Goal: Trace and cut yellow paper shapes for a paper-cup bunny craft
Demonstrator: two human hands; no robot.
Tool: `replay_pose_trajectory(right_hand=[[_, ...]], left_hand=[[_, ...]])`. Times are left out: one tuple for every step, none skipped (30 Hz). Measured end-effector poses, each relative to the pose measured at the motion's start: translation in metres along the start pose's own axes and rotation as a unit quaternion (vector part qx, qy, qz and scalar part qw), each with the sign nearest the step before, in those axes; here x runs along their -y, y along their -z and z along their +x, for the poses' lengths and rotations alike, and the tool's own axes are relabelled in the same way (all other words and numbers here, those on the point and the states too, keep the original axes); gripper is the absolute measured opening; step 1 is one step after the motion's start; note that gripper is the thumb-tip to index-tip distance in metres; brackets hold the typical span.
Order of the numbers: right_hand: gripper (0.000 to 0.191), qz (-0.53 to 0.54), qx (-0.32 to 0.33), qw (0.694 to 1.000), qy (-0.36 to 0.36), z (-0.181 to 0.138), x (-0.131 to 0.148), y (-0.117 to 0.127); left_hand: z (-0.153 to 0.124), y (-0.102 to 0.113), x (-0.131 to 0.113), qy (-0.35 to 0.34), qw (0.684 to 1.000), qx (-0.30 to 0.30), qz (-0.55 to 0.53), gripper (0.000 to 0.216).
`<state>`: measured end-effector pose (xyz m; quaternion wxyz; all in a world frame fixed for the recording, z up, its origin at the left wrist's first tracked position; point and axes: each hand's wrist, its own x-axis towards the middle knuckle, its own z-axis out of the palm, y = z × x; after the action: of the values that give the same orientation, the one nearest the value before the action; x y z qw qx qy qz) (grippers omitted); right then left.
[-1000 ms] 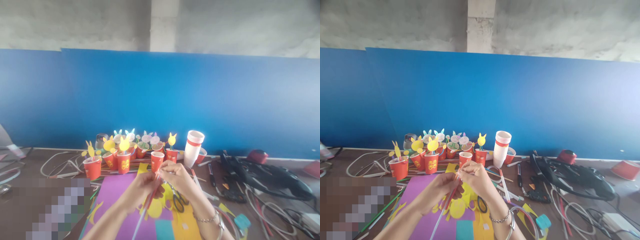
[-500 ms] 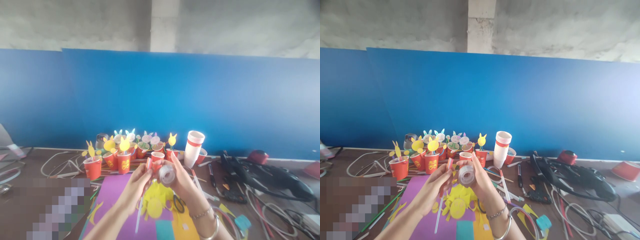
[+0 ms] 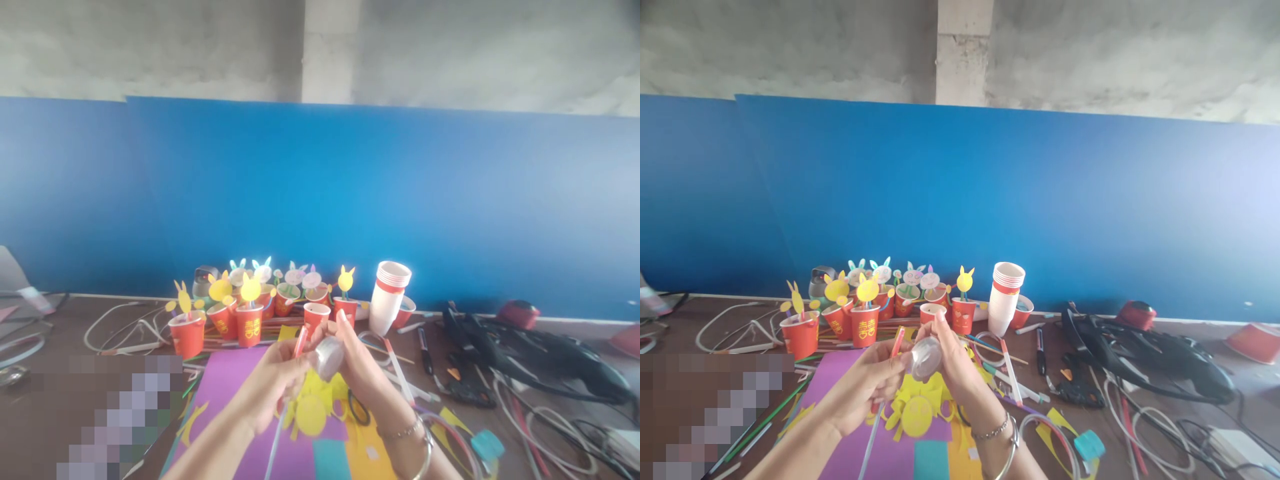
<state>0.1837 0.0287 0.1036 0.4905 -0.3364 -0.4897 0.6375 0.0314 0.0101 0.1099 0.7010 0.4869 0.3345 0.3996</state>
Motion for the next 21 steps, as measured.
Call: replay_pose_trajectory(right_hand=[[0.055, 0.000, -0.002, 1.000, 0.003, 0.000, -0.001, -0.001], [0.052, 0.007, -0.008, 1.000, 0.001, 0.000, -0.002, -0.002], [0.049, 0.022, -0.016, 1.000, -0.002, 0.001, -0.004, -0.003], [0.048, 0.047, -0.024, 0.999, -0.007, 0.002, -0.006, -0.004], [0.048, 0.081, -0.028, 0.996, -0.014, 0.004, -0.008, -0.005], [0.048, 0.120, -0.027, 0.992, -0.020, 0.005, -0.010, -0.006], [0.049, 0.156, -0.018, 0.987, -0.028, 0.006, -0.012, -0.006], [0.048, 0.186, -0.005, 0.982, -0.035, 0.008, -0.014, -0.007], [0.048, 0.208, 0.007, 0.977, -0.042, 0.008, -0.015, -0.007], [0.046, 0.223, 0.019, 0.973, -0.049, 0.009, -0.016, -0.007], [0.045, 0.231, 0.031, 0.971, -0.055, 0.009, -0.017, -0.007], [0.044, 0.234, 0.039, 0.970, -0.059, 0.009, -0.017, -0.006], [0.042, 0.234, 0.042, 0.969, -0.063, 0.009, -0.017, -0.006], [0.040, 0.231, 0.041, 0.970, -0.065, 0.009, -0.017, -0.005], [0.038, 0.227, 0.039, 0.971, -0.065, 0.009, -0.017, -0.004], [0.036, 0.223, 0.036, 0.972, -0.062, 0.009, -0.016, -0.003], [0.034, 0.217, 0.034, 0.974, -0.056, 0.009, -0.016, -0.003], [0.033, 0.210, 0.033, 0.976, -0.049, 0.009, -0.015, -0.002], [0.033, 0.199, 0.032, 0.979, -0.042, 0.008, -0.014, -0.002], [0.033, 0.186, 0.033, 0.981, -0.035, 0.008, -0.013, -0.002], [0.033, 0.173, 0.034, 0.984, -0.030, 0.007, -0.012, -0.002]], left_hand=[[0.001, 0.000, 0.001, -0.002, 1.000, -0.005, -0.012, 0.034], [0.001, 0.000, 0.003, -0.002, 1.000, -0.006, -0.022, 0.035], [0.001, 0.000, 0.004, 0.000, 1.000, -0.001, -0.029, 0.035], [0.001, 0.000, 0.006, 0.002, 0.999, 0.006, -0.036, 0.035], [0.001, 0.000, 0.007, 0.002, 0.999, 0.014, -0.040, 0.034], [0.001, 0.000, 0.008, -0.001, 0.999, 0.020, -0.041, 0.033], [0.002, 0.000, 0.008, -0.008, 0.999, 0.022, -0.039, 0.031], [0.002, 0.000, 0.009, -0.015, 0.999, 0.021, -0.035, 0.030], [0.003, 0.000, 0.009, -0.023, 0.999, 0.017, -0.030, 0.030], [0.003, 0.001, 0.010, -0.030, 0.999, 0.014, -0.025, 0.030], [0.004, 0.001, 0.010, -0.034, 0.999, 0.012, -0.021, 0.031], [0.005, 0.001, 0.010, -0.036, 0.999, 0.011, -0.019, 0.031], [0.005, 0.001, 0.010, -0.035, 0.999, 0.012, -0.018, 0.031], [0.006, 0.002, 0.011, -0.034, 0.999, 0.014, -0.019, 0.031], [0.006, 0.002, 0.011, -0.032, 0.999, 0.017, -0.021, 0.031], [0.006, 0.002, 0.011, -0.030, 0.999, 0.019, -0.023, 0.030], [0.006, 0.002, 0.011, -0.029, 0.999, 0.021, -0.025, 0.030], [0.006, 0.003, 0.012, -0.028, 0.999, 0.022, -0.025, 0.029], [0.006, 0.003, 0.012, -0.027, 0.999, 0.024, -0.023, 0.029], [0.005, 0.004, 0.013, -0.025, 0.999, 0.024, -0.019, 0.029], [0.005, 0.004, 0.013, -0.022, 0.999, 0.023, -0.014, 0.029]])
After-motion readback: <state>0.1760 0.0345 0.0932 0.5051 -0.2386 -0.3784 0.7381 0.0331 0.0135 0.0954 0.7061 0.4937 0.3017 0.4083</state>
